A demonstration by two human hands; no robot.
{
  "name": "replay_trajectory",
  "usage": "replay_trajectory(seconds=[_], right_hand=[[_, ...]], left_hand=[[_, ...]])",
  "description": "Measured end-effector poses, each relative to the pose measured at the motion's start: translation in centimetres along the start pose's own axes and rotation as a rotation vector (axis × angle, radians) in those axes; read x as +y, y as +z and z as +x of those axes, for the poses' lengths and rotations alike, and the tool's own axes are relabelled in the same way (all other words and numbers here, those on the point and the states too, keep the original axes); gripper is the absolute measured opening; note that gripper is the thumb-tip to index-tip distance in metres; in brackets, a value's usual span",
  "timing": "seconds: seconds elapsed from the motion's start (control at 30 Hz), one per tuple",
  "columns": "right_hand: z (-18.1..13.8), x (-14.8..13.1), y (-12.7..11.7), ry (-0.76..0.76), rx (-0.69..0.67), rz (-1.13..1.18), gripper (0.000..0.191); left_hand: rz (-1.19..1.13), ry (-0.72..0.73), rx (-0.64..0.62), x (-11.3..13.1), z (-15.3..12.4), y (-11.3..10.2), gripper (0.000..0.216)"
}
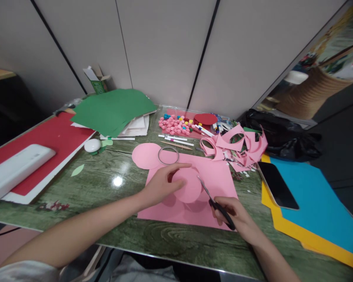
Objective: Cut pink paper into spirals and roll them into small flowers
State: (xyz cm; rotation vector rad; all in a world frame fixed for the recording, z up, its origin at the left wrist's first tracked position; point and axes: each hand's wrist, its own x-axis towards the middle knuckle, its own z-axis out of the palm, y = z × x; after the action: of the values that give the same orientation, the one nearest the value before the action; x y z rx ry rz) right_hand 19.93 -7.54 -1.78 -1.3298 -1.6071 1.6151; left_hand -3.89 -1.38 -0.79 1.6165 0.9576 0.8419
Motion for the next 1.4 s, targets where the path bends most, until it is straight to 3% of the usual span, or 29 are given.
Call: replay_trajectory(seconds=[0.4, 0.6, 0.8, 1.17, 1.4], right_hand=[[0.05, -0.15, -0.05, 0.014, 0.024, -0.034, 0.031], [-0.04, 0.19, -0.27, 0.001, 0.087, -0.026, 0.028], [0.01, -0.02, -0.05, -0.001, 0.083, -0.017, 0.03], [-0.04, -0.4, 0.11, 0.028, 0.079, -0.032, 0.034], [0.02, -0.3, 0.03, 0.033, 0.069, -0.044, 0.034]], left_hand=[[-0.026, -0.04, 0.061, -0.31, 0.16, 0.1, 0.039], [-0.139, -0.098, 0.041, -0.69, 0.06, 0.5, 0.063], [-0.176, -0.083, 0.049, -0.73, 0.06, 0.49, 0.053], [-0.076, -0.014, -0.021, -0.67, -0.03, 0.34, 0.049], [0.012, -0.026, 0.03, -0.16, -0.09, 0.2, 0.053]])
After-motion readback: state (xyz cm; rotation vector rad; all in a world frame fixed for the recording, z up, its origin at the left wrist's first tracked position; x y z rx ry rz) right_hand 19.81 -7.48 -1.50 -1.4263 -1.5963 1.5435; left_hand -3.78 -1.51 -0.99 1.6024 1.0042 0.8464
